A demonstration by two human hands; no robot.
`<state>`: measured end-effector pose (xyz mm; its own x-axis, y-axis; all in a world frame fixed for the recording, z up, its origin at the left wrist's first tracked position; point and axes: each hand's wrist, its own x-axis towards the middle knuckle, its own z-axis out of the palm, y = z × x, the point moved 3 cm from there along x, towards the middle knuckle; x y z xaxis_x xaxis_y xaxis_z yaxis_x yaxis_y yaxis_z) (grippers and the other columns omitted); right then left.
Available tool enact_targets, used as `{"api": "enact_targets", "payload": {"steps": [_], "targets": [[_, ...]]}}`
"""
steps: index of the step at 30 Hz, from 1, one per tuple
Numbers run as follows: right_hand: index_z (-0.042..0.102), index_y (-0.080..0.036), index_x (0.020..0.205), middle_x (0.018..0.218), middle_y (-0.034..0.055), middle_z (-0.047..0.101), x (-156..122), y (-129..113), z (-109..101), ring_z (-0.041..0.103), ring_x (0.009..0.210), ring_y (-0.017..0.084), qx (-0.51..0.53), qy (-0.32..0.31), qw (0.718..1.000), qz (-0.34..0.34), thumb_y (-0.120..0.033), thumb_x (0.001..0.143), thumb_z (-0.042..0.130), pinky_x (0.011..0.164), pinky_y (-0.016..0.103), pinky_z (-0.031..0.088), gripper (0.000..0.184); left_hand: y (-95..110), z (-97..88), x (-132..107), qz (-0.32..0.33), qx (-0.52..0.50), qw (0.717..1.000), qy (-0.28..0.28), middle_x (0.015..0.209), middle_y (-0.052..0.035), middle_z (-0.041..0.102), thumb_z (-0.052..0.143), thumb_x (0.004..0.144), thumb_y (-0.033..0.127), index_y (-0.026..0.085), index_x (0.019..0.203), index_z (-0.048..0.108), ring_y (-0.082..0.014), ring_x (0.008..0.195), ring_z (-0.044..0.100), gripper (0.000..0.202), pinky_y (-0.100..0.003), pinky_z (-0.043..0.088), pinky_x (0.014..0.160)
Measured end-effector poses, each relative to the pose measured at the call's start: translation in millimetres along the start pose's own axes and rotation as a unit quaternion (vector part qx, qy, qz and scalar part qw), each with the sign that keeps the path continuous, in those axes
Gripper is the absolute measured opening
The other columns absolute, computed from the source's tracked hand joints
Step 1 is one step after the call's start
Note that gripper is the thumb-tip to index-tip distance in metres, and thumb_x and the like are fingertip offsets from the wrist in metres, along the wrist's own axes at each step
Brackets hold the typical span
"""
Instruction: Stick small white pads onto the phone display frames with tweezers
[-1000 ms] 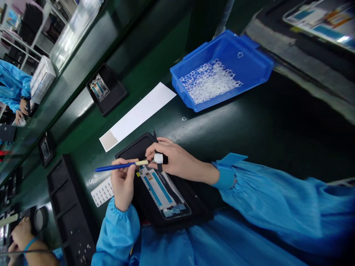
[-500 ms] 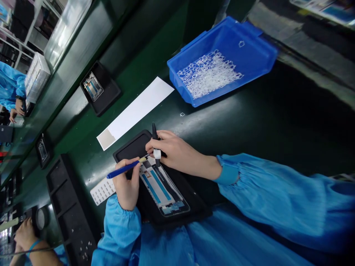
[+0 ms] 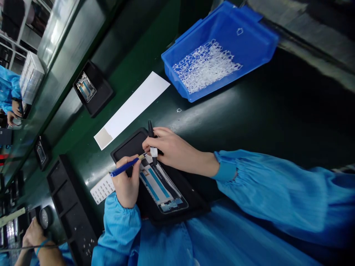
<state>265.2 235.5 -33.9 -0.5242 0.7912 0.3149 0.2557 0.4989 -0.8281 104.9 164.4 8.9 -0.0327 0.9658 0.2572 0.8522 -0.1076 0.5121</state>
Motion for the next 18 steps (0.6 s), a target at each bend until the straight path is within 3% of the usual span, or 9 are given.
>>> {"api": "enact_targets", "payload": {"steps": [11, 18], "targets": [[0.051, -0.021, 0.085, 0.078, 0.0019, 0.054, -1.2, 1.4, 1.8, 0.049, 0.083, 0.02, 0.005, 0.016, 1.0, -0.014, 0.002, 0.079, 0.046, 0.091, 0.04, 0.041, 0.025, 18.4, 0.9, 5.7, 0.079, 0.045, 0.996, -0.011, 0.092, -0.0041, 0.072, 0.062, 0.089, 0.017, 0.02, 0.099, 0.056, -0.0168, 0.088, 0.073, 0.012, -0.024, 0.059, 0.075], [0.049, -0.021, 0.082, 0.077, 0.0021, 0.053, -0.9, -0.4, 1.8, 0.049, 0.082, 0.021, -0.01, 0.024, 0.999, -0.018, 0.003, 0.078, 0.044, 0.093, 0.042, 0.041, 0.025, 9.2, 3.3, 2.3, 0.051, 0.012, 0.999, -0.001, 0.09, -0.0045, 0.071, 0.063, 0.089, 0.018, 0.019, 0.096, 0.056, -0.0175, 0.088, 0.072, 0.009, -0.027, 0.059, 0.076]]}}
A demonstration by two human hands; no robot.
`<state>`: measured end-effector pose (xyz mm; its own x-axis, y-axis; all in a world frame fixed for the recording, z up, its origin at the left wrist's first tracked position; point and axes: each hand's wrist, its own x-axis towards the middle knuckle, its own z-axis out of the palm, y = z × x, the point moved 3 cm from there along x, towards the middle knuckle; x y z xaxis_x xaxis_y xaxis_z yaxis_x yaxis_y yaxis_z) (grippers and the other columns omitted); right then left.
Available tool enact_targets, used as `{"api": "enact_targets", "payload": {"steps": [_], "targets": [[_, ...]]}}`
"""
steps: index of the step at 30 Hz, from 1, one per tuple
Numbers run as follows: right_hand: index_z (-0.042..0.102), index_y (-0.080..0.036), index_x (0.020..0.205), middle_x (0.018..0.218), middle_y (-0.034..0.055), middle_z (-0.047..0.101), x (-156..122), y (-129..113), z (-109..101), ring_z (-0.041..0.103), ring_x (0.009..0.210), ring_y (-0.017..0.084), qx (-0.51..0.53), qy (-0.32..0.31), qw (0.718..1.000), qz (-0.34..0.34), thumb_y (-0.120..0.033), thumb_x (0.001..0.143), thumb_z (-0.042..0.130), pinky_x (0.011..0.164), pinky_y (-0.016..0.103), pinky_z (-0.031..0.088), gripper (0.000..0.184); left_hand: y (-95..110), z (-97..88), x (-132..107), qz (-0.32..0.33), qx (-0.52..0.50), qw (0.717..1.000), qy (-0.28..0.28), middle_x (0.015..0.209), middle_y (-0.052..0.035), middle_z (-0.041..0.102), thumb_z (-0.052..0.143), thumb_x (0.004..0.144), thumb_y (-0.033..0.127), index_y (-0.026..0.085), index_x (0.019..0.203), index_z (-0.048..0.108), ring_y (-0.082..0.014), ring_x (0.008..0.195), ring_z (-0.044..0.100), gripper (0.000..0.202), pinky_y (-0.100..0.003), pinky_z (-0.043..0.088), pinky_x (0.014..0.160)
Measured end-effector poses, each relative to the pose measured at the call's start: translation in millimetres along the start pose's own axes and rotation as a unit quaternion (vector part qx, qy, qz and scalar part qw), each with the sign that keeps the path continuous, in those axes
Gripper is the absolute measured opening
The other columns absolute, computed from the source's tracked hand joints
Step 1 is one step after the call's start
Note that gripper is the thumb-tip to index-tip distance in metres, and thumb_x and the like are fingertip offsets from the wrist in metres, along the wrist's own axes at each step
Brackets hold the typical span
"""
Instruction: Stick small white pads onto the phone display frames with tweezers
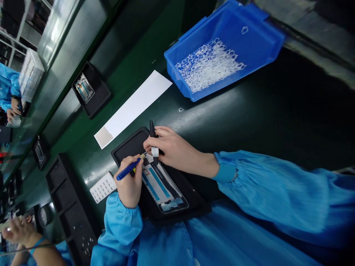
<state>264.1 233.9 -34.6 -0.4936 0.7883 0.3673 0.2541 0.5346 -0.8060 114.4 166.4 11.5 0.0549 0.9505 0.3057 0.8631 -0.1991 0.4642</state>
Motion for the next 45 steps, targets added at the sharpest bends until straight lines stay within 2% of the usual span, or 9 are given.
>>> {"api": "enact_targets", "payload": {"steps": [4, 11, 18, 23, 28, 33, 36, 41, 45], "targets": [[0.048, -0.021, 0.081, 0.074, 0.0011, 0.051, -1.5, -1.9, 3.5, 0.048, 0.078, 0.02, -0.011, 0.015, 1.0, -0.021, 0.004, 0.077, 0.044, 0.096, 0.043, 0.041, 0.025, -3.8, -1.6, -8.0, -0.022, -0.011, 0.999, 0.037, 0.089, -0.0049, 0.071, 0.063, 0.09, 0.023, 0.018, 0.094, 0.056, -0.0179, 0.085, 0.073, 0.01, -0.028, 0.059, 0.074], [0.048, -0.021, 0.083, 0.071, -0.0005, 0.048, -5.9, -3.7, 13.5, 0.047, 0.072, 0.018, -0.003, -0.003, 0.999, -0.039, 0.001, 0.078, 0.044, 0.102, 0.045, 0.038, 0.023, -0.7, -4.6, -14.5, -0.002, 0.001, 1.0, -0.003, 0.089, -0.004, 0.072, 0.062, 0.089, 0.018, 0.019, 0.095, 0.056, -0.0165, 0.086, 0.072, 0.008, -0.025, 0.058, 0.075], [0.046, -0.022, 0.081, 0.071, -0.0019, 0.051, -4.1, -2.3, 14.2, 0.048, 0.072, 0.018, 0.019, -0.03, 0.999, -0.011, 0.002, 0.074, 0.047, 0.106, 0.047, 0.034, 0.025, -25.7, 1.3, -21.7, -0.204, -0.184, 0.961, 0.035, 0.087, -0.0049, 0.073, 0.063, 0.088, 0.03, 0.019, 0.092, 0.051, -0.0184, 0.083, 0.074, 0.017, -0.026, 0.059, 0.07], [0.05, -0.023, 0.089, 0.076, -0.0019, 0.058, -3.7, -3.9, 15.4, 0.052, 0.077, 0.018, 0.045, -0.055, 0.997, -0.001, -0.003, 0.077, 0.053, 0.109, 0.05, 0.03, 0.023, -26.6, 3.4, -26.4, -0.202, -0.169, 0.963, 0.05, 0.09, -0.0056, 0.072, 0.069, 0.084, 0.033, 0.019, 0.092, 0.053, -0.0206, 0.089, 0.073, 0.023, -0.03, 0.059, 0.076], [0.051, -0.023, 0.089, 0.077, -0.0017, 0.06, -3.8, -2.5, 18.0, 0.054, 0.078, 0.018, 0.049, -0.072, 0.996, 0.013, -0.002, 0.076, 0.046, 0.11, 0.053, 0.028, 0.025, -28.6, -4.5, -20.8, -0.256, -0.273, 0.92, 0.115, 0.085, -0.0044, 0.073, 0.067, 0.086, 0.034, 0.02, 0.093, 0.046, -0.0164, 0.074, 0.072, 0.026, -0.029, 0.059, 0.072], [0.051, -0.024, 0.091, 0.08, -0.0012, 0.061, -3.9, -0.9, 18.0, 0.055, 0.08, 0.019, 0.062, -0.073, 0.995, 0.014, -0.007, 0.079, 0.045, 0.11, 0.055, 0.028, 0.021, -19.5, -22.5, -24.0, -0.142, -0.163, 0.972, 0.089, 0.087, -0.0037, 0.064, 0.05, 0.093, 0.021, 0.019, 0.092, 0.052, -0.016, 0.086, 0.067, 0.004, -0.032, 0.054, 0.081], [0.05, -0.024, 0.093, 0.083, -0.0009, 0.062, -3.8, -0.1, 17.1, 0.057, 0.085, 0.02, 0.074, -0.082, 0.994, 0.011, -0.006, 0.077, 0.045, 0.111, 0.055, 0.028, 0.024, -11.0, -23.9, -29.9, -0.043, -0.017, 0.999, 0.003, 0.079, -0.0022, 0.059, 0.043, 0.093, 0.014, 0.018, 0.088, 0.059, -0.0132, 0.074, 0.06, 0.018, -0.025, 0.048, 0.068], [0.05, -0.024, 0.092, 0.089, 0.0021, 0.063, -3.1, 1.1, 14.6, 0.058, 0.096, 0.023, 0.083, -0.102, 0.991, 0.034, -0.01, 0.08, 0.046, 0.11, 0.055, 0.032, 0.02, -5.8, -7.1, -39.7, 0.073, 0.213, 0.97, -0.087, 0.067, 0.0011, 0.052, 0.049, 0.092, 0.015, 0.021, 0.116, 0.064, -0.0127, 0.058, 0.052, 0.029, -0.025, 0.039, 0.054], [0.051, -0.024, 0.091, 0.088, 0.0014, 0.063, -2.3, 0.5, 13.5, 0.059, 0.097, 0.022, 0.088, -0.105, 0.99, 0.031, -0.009, 0.08, 0.045, 0.112, 0.055, 0.03, 0.02, -6.9, 3.2, -40.9, 0.111, 0.28, 0.947, -0.109, 0.069, 0.001, 0.052, 0.051, 0.092, 0.018, 0.021, 0.123, 0.061, -0.013, 0.056, 0.05, 0.033, -0.026, 0.038, 0.053]]}}
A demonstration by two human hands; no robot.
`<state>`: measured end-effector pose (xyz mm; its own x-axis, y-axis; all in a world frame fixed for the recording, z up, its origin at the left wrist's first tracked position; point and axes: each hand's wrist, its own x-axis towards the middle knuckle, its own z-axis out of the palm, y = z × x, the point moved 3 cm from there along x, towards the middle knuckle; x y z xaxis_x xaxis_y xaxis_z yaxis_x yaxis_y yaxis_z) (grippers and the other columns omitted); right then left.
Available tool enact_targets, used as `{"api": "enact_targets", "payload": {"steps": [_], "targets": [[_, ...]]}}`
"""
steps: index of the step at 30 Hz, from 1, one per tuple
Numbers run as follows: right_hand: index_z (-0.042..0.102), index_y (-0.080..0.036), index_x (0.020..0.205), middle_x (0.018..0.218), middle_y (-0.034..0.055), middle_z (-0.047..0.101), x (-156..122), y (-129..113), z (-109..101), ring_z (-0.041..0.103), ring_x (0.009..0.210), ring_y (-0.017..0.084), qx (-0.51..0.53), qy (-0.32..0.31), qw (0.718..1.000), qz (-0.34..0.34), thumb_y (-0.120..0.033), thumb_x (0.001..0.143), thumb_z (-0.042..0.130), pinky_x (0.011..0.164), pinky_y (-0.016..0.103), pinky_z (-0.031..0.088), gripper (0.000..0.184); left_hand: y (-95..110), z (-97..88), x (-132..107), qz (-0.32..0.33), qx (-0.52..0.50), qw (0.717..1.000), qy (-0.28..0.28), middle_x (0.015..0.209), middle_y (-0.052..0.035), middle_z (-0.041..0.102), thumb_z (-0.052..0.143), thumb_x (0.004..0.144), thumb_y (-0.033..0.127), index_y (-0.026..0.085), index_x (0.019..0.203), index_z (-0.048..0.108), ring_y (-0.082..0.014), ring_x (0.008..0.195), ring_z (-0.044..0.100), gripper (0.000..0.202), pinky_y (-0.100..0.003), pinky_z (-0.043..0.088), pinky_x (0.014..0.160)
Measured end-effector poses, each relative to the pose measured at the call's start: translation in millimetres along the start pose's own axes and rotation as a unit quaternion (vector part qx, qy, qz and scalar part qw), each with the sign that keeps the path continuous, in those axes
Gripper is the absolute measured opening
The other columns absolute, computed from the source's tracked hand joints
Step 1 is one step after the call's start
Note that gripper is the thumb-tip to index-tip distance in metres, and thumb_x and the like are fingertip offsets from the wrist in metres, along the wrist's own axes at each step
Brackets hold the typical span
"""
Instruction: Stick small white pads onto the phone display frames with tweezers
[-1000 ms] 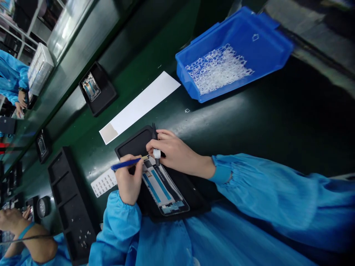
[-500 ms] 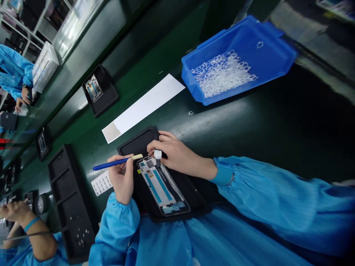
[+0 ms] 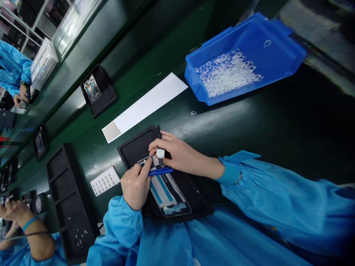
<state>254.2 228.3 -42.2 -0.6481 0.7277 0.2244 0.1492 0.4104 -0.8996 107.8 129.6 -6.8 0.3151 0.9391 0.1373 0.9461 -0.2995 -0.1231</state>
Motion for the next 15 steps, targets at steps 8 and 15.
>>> {"api": "enact_targets", "payload": {"steps": [8, 15], "targets": [[0.05, -0.025, 0.09, 0.086, 0.0005, 0.062, -0.5, 2.3, 2.3, 0.059, 0.093, 0.022, -0.007, 0.017, 1.0, -0.015, -0.008, 0.078, 0.045, 0.113, 0.055, 0.028, 0.022, -2.5, -8.7, 17.0, 0.04, 0.026, 0.997, -0.067, 0.069, 0.0016, 0.053, 0.055, 0.085, 0.01, 0.021, 0.118, 0.063, -0.0135, 0.056, 0.054, 0.036, -0.028, 0.036, 0.048], [0.051, -0.024, 0.093, 0.09, 0.0022, 0.065, -0.4, 0.4, -0.4, 0.059, 0.1, 0.024, -0.016, -0.013, 1.0, 0.002, -0.007, 0.079, 0.045, 0.11, 0.057, 0.033, 0.023, 1.9, -8.9, 7.5, 0.048, -0.014, 0.998, -0.041, 0.069, 0.0017, 0.056, 0.052, 0.084, 0.006, 0.015, 0.12, 0.06, -0.0123, 0.055, 0.055, 0.039, -0.028, 0.038, 0.049]]}}
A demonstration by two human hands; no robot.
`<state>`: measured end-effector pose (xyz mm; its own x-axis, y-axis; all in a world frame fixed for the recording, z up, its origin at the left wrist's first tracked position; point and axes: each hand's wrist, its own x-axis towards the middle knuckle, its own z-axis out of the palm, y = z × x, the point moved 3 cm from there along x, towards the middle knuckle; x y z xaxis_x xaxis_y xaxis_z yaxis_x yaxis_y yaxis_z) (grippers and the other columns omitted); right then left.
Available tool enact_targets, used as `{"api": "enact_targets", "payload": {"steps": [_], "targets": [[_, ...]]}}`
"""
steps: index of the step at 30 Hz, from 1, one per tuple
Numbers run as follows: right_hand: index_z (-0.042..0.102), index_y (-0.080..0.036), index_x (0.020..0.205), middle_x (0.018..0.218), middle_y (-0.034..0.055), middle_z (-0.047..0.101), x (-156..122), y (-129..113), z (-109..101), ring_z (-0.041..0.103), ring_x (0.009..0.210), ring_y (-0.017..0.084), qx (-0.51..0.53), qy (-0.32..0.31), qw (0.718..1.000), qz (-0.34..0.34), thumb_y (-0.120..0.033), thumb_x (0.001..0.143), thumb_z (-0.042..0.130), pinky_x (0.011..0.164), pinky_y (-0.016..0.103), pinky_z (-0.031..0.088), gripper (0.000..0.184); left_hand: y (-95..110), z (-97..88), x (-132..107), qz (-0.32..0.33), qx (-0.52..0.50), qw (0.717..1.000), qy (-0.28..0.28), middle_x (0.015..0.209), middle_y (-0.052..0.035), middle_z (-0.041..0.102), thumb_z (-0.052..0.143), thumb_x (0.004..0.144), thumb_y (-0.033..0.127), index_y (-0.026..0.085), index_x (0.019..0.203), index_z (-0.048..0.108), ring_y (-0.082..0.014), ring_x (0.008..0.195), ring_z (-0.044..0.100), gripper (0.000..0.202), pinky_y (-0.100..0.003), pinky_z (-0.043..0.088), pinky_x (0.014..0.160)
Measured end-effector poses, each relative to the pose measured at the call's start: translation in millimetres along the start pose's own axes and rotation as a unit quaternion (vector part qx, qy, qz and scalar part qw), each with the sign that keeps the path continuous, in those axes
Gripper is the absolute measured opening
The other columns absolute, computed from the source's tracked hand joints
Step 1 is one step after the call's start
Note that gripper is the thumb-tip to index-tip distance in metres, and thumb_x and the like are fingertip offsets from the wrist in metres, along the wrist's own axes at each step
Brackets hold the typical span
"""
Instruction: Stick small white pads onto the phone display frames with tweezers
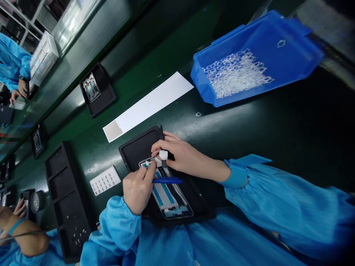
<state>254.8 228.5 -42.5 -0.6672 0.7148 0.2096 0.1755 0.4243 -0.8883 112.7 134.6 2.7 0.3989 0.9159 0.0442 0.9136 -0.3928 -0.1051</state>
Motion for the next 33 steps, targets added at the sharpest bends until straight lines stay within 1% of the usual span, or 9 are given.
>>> {"api": "enact_targets", "payload": {"steps": [5, 10, 17, 19, 22, 25, 28, 30, 33], "targets": [[0.052, -0.025, 0.093, 0.091, 0.0018, 0.063, -0.1, -0.7, 0.6, 0.059, 0.1, 0.023, 0.0, -0.002, 1.0, -0.003, -0.006, 0.079, 0.045, 0.112, 0.057, 0.03, 0.024, 0.4, 4.6, -11.6, -0.015, -0.008, 0.999, 0.03, 0.067, 0.002, 0.055, 0.05, 0.084, 0.004, 0.015, 0.124, 0.058, -0.0127, 0.052, 0.052, 0.042, -0.028, 0.038, 0.049], [0.052, -0.024, 0.093, 0.091, 0.0012, 0.062, 0.0, -0.9, -0.3, 0.059, 0.099, 0.022, 0.002, -0.002, 1.0, 0.005, -0.006, 0.079, 0.044, 0.112, 0.057, 0.03, 0.024, -3.6, 7.4, -5.6, -0.026, 0.0, 1.0, -0.002, 0.072, 0.0025, 0.057, 0.052, 0.076, 0.001, 0.019, 0.127, 0.056, -0.0129, 0.054, 0.054, 0.054, -0.027, 0.039, 0.049], [0.051, -0.025, 0.093, 0.092, 0.0021, 0.063, -0.1, -1.8, -0.8, 0.058, 0.103, 0.024, 0.002, -0.014, 1.0, 0.015, -0.007, 0.08, 0.043, 0.112, 0.058, 0.03, 0.024, -4.4, 2.2, 6.7, -0.025, -0.014, 0.998, -0.049, 0.075, 0.0018, 0.059, 0.055, 0.079, 0.005, 0.019, 0.122, 0.06, -0.0131, 0.058, 0.059, 0.046, -0.027, 0.04, 0.047], [0.051, -0.025, 0.093, 0.091, 0.0017, 0.063, -0.1, -1.5, -0.3, 0.059, 0.102, 0.024, 0.001, -0.011, 1.0, 0.013, -0.006, 0.079, 0.044, 0.112, 0.057, 0.03, 0.024, -3.9, 2.8, 4.4, -0.021, -0.035, 0.999, -0.026, 0.074, 0.0015, 0.059, 0.052, 0.081, 0.005, 0.018, 0.122, 0.06, -0.0124, 0.055, 0.057, 0.043, -0.027, 0.04, 0.047], [0.052, -0.025, 0.092, 0.089, 0.0007, 0.062, 0.4, -0.6, 0.2, 0.06, 0.098, 0.022, -0.003, -0.003, 1.0, 0.011, -0.005, 0.078, 0.045, 0.112, 0.056, 0.031, 0.026, -4.6, 1.6, -4.9, -0.009, -0.096, 0.994, 0.051, 0.069, 0.001, 0.057, 0.048, 0.091, 0.012, 0.015, 0.123, 0.059, -0.0113, 0.052, 0.052, 0.034, -0.026, 0.041, 0.05], [0.051, -0.025, 0.091, 0.089, 0.0004, 0.062, 0.9, -0.6, 0.1, 0.059, 0.097, 0.022, -0.007, -0.004, 1.0, 0.003, -0.003, 0.076, 0.045, 0.111, 0.055, 0.033, 0.027, -9.5, -7.0, -15.6, -0.015, -0.195, 0.967, 0.161, 0.071, -0.0026, 0.059, 0.04, 0.1, 0.033, 0.018, 0.103, 0.067, -0.0145, 0.065, 0.057, 0.03, -0.029, 0.049, 0.067], [0.05, -0.025, 0.091, 0.09, 0.001, 0.062, 0.5, -0.7, -0.1, 0.058, 0.1, 0.023, -0.006, -0.01, 1.0, 0.007, -0.005, 0.078, 0.044, 0.111, 0.056, 0.031, 0.025, -19.4, -16.5, -20.4, -0.106, -0.276, 0.919, 0.259, 0.07, -0.0045, 0.057, 0.029, 0.1, 0.05, 0.02, 0.063, 0.058, -0.0159, 0.065, 0.055, 0.056, -0.033, 0.049, 0.065], [0.05, -0.025, 0.092, 0.091, 0.0012, 0.062, -0.1, -0.8, -0.1, 0.058, 0.1, 0.023, -0.001, -0.015, 1.0, 0.012, -0.006, 0.08, 0.044, 0.112, 0.057, 0.029, 0.023, -24.7, -16.6, -17.8, -0.182, -0.333, 0.889, 0.257, 0.067, -0.004, 0.054, 0.026, 0.101, 0.047, 0.019, 0.056, 0.048, -0.0145, 0.062, 0.053, 0.057, -0.03, 0.046, 0.059], [0.051, -0.025, 0.093, 0.09, 0.0009, 0.063, -0.7, -1.0, 0.1, 0.058, 0.098, 0.023, 0.004, -0.019, 1.0, 0.017, -0.009, 0.082, 0.046, 0.113, 0.057, 0.028, 0.021, -27.2, -8.8, -9.8, -0.253, -0.413, 0.854, 0.19, 0.084, -0.0047, 0.058, 0.038, 0.1, 0.034, 0.019, 0.075, 0.051, -0.0151, 0.076, 0.059, 0.032, -0.031, 0.051, 0.07]]}}
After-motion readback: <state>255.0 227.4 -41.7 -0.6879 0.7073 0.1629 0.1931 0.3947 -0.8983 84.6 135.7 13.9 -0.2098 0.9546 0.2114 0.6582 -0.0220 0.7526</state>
